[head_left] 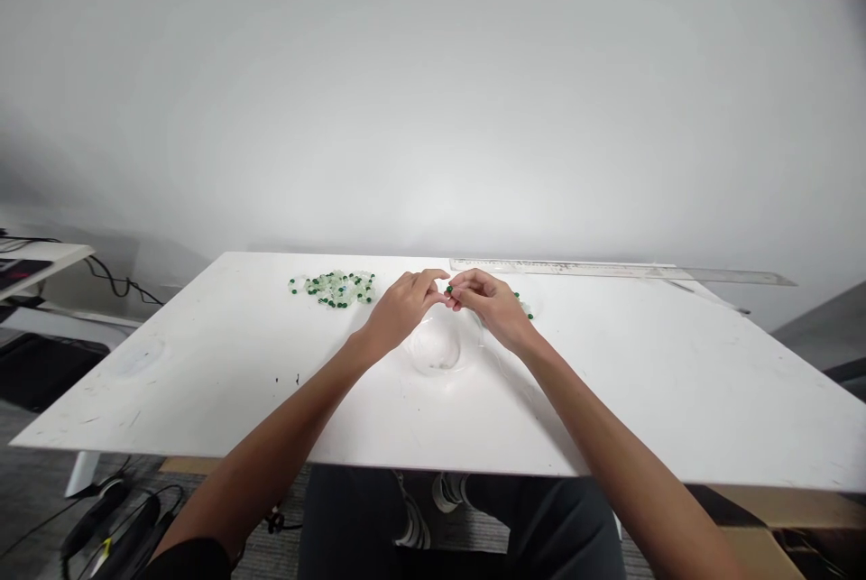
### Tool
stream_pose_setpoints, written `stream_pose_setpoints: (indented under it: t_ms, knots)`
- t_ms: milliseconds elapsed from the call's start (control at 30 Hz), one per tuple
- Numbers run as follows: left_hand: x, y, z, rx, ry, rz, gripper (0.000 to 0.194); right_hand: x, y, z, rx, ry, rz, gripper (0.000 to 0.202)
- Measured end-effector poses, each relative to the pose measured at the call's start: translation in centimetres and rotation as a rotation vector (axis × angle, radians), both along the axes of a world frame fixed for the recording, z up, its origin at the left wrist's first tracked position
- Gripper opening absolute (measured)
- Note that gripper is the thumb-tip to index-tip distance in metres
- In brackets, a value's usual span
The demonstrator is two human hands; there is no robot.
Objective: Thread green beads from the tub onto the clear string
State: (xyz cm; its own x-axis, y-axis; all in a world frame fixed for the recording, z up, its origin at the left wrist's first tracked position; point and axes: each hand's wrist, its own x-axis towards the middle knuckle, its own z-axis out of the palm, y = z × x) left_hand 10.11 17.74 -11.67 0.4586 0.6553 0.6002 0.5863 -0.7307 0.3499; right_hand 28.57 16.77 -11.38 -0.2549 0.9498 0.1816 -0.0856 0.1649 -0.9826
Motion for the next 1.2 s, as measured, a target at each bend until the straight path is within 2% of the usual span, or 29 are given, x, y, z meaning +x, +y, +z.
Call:
stream_pose_setpoints:
  t_ms: [300, 433, 533, 633, 733, 833, 933, 1033, 1200]
  knots:
    - [0.0, 0.0, 0.0, 0.002, 0.006, -0.019, 0.024, -0.1, -0.2, 0.2, 0.041, -0.071, 0.001, 0.016]
    - [0.1, 0.0, -0.1, 0.064, 0.038, -0.048, 0.015, -0.1, -0.2, 0.3, 0.069, -0.119, 0.011, 0.016]
    - [0.1, 0.1, -0.1, 0.114, 0.069, -0.052, 0.014, 0.0, -0.1, 0.4, 0.098, -0.175, -0.039, 0.019]
    - [0.0, 0.1, 0.3, 0.074, 0.078, -0.001, 0.008, 0.4, 0.0, 0.5, 0.161, -0.189, -0.206, 0.018]
    - [-0.1, 0.1, 0.8, 0.036, 0.104, 0.077, 0.008, 1.4, 0.4, 0.9, 0.304, -0.105, -0.526, 0.015]
    - [-0.3, 0.4, 1.0, 0.073, 0.163, 0.15, 0.01, 3.0, 1.0, 1.6, 0.462, 0.053, -0.864, 0.014]
    - [-0.7, 0.6, 1.1, 0.128, 0.218, 0.192, 0.015, 4.7, 1.6, 2.3, 0.535, 0.204, -1.088, 0.012]
    - [-1.2, 0.8, 1.1, 0.165, 0.217, 0.203, 0.017, 6.3, 1.9, 2.7, 0.537, 0.303, -1.182, 0.008]
    - [-1.5, 0.6, 1.6, 0.026, 0.067, 0.096, 0.019, 7.5, 2.3, 2.4, 0.515, 0.414, -1.155, 0.007]
